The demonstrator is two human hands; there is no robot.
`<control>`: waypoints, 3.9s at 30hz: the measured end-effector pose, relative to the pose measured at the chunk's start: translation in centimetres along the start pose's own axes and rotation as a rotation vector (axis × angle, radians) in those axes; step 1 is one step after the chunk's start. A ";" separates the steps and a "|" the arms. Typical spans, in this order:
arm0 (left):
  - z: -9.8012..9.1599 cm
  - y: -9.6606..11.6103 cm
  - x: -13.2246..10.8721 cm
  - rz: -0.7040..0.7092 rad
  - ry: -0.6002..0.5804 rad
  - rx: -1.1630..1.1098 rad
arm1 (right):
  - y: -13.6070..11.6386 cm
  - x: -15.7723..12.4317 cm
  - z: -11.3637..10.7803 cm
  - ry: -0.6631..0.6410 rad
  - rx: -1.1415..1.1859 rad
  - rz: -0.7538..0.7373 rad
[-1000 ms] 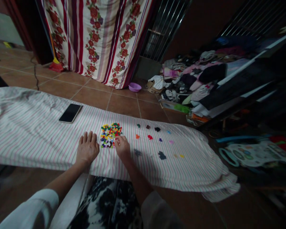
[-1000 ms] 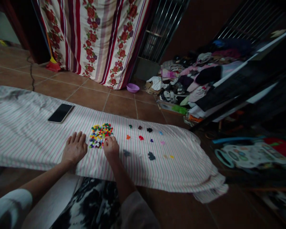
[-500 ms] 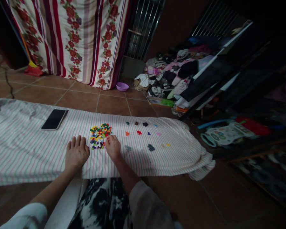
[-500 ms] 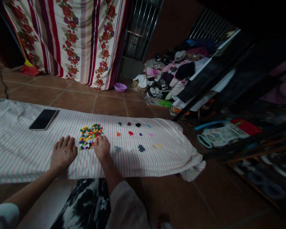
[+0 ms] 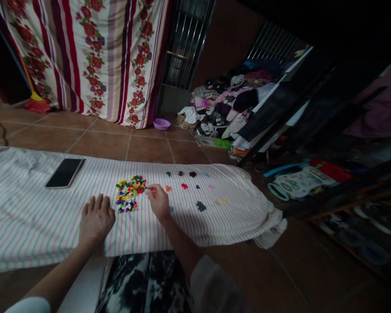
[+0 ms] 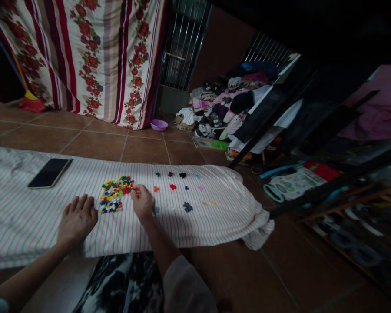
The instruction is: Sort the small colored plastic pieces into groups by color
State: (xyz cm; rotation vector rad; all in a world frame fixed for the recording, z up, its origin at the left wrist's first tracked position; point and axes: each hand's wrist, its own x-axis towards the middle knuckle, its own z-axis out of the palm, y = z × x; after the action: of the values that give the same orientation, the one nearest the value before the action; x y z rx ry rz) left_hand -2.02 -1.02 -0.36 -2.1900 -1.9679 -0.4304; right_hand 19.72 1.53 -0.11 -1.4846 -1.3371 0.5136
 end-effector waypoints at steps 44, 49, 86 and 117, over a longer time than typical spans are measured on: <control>0.5 -0.1 0.2 -0.024 0.015 -0.052 | 7.6 3.9 -13.2 0.166 -0.517 0.109; 0.7 -0.1 0.2 -0.014 0.020 -0.052 | 6.2 3.2 -11.7 0.166 -0.469 -0.046; 1.0 -0.2 0.1 -0.007 0.078 -0.049 | -0.3 0.3 1.3 -0.279 -0.619 -0.093; 0.5 -0.1 0.1 -0.005 0.037 -0.039 | 7.6 6.3 -12.0 0.234 -0.384 0.037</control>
State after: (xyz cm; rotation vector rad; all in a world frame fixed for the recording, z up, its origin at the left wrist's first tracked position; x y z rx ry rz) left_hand -2.06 -0.77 -0.77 -2.1849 -1.9625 -0.5101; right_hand 35.12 3.61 -0.27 -1.8222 -1.2691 0.0995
